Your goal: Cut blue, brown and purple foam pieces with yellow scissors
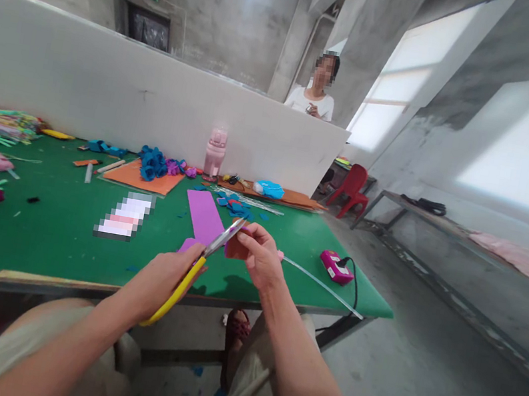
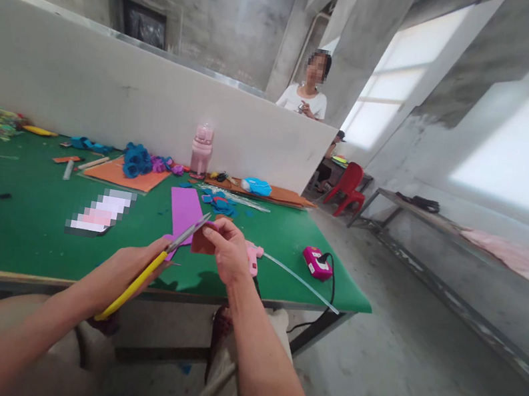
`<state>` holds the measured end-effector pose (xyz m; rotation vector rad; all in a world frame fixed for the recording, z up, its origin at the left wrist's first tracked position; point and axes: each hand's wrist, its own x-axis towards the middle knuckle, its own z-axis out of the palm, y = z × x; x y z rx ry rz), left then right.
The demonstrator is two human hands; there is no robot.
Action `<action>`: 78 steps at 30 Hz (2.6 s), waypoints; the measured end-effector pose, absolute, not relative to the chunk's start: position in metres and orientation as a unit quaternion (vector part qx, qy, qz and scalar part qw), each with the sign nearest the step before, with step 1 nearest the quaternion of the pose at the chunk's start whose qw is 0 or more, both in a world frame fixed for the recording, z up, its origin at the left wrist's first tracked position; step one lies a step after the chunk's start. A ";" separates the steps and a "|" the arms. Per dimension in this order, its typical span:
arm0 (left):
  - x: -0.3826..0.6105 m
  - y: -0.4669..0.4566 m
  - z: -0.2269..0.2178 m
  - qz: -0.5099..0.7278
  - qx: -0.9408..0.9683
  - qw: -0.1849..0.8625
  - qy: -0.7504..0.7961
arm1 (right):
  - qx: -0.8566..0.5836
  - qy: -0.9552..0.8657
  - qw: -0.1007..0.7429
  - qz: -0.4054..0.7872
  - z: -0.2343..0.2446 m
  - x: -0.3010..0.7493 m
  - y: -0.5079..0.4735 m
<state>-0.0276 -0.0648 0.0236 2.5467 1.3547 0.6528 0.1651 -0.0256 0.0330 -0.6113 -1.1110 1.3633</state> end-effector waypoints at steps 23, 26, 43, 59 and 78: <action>-0.037 -0.063 0.037 0.270 0.827 0.208 0.447 | -0.346 -0.560 0.515 0.550 0.032 0.173 -0.024; -0.038 -0.064 0.039 0.247 0.846 0.173 0.440 | -0.346 -0.574 0.514 0.535 0.032 0.175 -0.023; -0.043 -0.069 0.042 0.202 0.874 0.126 0.423 | -0.304 -0.586 0.508 0.553 0.036 0.184 -0.026; -0.041 -0.071 0.043 0.185 0.876 0.169 0.413 | -0.313 -0.600 0.495 0.544 0.037 0.184 -0.028; -0.043 -0.069 0.038 0.201 0.877 0.170 0.401 | -0.311 -0.603 0.482 0.555 0.037 0.184 -0.028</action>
